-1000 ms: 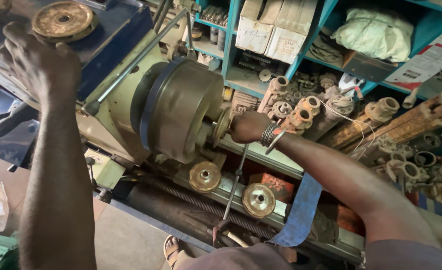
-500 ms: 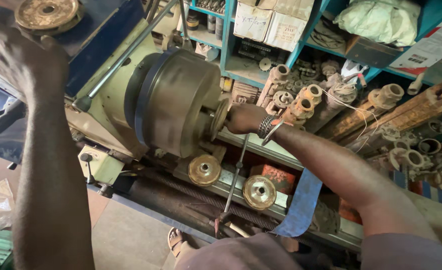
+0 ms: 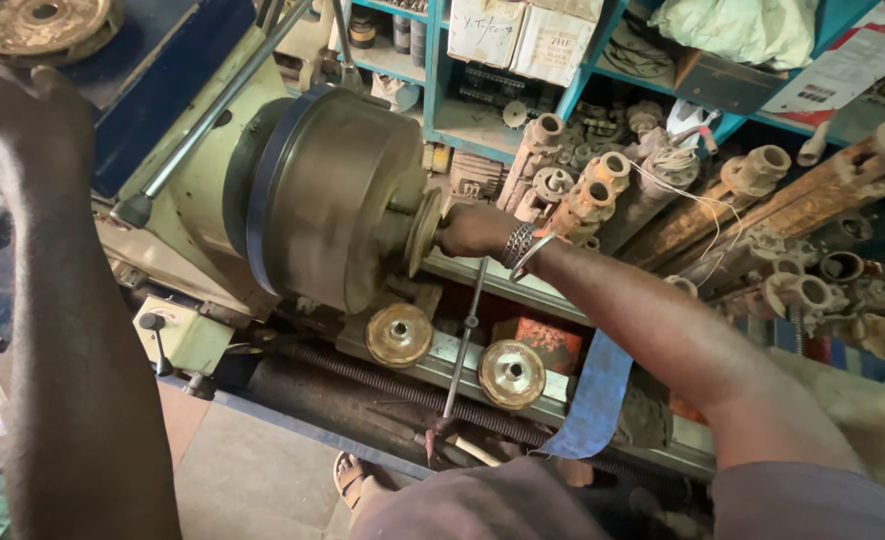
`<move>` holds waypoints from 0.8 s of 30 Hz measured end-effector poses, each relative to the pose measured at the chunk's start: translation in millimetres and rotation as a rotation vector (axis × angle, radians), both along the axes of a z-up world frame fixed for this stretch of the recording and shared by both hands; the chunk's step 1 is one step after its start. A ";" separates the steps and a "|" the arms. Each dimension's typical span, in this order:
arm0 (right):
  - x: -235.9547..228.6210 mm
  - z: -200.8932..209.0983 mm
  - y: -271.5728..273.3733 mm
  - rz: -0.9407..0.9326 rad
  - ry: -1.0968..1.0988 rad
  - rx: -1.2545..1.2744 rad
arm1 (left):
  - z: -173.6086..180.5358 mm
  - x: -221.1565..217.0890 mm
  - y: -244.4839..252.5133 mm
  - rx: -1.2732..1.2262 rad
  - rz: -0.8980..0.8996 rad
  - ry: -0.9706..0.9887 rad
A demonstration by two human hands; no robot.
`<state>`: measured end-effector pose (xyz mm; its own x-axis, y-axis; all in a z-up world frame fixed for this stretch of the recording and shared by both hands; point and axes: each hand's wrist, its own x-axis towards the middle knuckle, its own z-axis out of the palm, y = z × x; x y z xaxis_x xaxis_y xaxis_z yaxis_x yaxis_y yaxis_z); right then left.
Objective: The person operates a metal lathe, mounting brass discs onto the chuck, tightening them with a chuck key, and using a handheld tool to smooth the disc edges while the lathe spins. The person repeats this process for multiple discs, removing and replacing them as needed.
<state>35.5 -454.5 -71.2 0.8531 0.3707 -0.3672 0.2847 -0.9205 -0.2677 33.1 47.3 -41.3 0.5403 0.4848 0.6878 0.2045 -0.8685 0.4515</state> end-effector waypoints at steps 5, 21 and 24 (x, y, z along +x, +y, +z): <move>0.0 -5.1 -4.4 -0.023 0.053 0.068 | 0.0 -1.8 0.0 -0.063 -0.061 0.001; -47.2 51.0 -17.5 0.153 -0.110 -0.359 | 18.2 -16.6 -17.3 0.006 -0.021 0.034; -64.3 38.0 -37.4 0.167 -0.139 -0.353 | 18.2 -16.9 -11.2 -0.010 -0.057 0.066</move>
